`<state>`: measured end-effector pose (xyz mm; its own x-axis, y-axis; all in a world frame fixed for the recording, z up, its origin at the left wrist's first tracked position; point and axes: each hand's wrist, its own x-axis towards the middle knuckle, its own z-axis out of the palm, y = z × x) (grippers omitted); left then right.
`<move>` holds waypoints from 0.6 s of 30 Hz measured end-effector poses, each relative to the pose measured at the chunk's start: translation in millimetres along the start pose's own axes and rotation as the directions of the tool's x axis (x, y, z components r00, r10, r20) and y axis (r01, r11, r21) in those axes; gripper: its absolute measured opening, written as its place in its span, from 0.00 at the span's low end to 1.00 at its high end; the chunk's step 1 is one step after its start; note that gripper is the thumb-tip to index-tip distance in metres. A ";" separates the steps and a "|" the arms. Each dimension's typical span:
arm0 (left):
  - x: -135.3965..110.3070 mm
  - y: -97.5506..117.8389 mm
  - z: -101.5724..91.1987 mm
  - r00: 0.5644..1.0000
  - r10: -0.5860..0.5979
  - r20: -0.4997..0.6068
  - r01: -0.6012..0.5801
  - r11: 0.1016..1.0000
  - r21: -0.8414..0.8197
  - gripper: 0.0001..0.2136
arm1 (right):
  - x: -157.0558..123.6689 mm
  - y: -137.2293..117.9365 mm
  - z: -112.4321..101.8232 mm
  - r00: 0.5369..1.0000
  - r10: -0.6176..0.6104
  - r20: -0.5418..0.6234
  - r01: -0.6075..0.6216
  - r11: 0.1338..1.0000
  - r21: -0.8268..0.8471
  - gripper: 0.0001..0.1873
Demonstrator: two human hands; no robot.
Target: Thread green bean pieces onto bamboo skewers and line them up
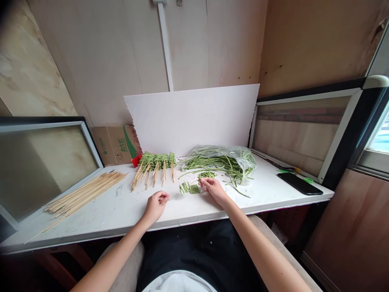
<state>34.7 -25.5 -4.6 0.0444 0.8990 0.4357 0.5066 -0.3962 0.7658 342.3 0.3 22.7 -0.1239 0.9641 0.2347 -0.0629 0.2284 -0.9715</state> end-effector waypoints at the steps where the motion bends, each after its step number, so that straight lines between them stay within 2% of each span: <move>1: -0.1 0.0 0.1 1.000 0.002 0.001 -0.002 1.000 0.002 0.05 | 0.0 -0.2 0.0 1.000 -0.003 0.003 0.003 1.000 -0.007 0.27; 11: -0.7 2.0 -1.7 1.000 0.006 0.008 -0.006 1.000 0.006 0.05 | 1.5 3.0 -2.6 1.000 0.001 0.000 -0.001 0.999 0.043 0.23; 18: -1.3 1.1 -2.0 1.000 0.007 0.010 -0.007 1.000 0.007 0.06 | -1.9 -3.7 0.3 0.999 0.033 -0.007 -0.032 0.997 0.069 0.23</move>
<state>33.5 -27.5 -3.3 0.0563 0.8981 0.4361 0.5119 -0.4010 0.7597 342.5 -2.4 25.9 -0.1185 0.9721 0.2025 -0.1273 0.1874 -0.9740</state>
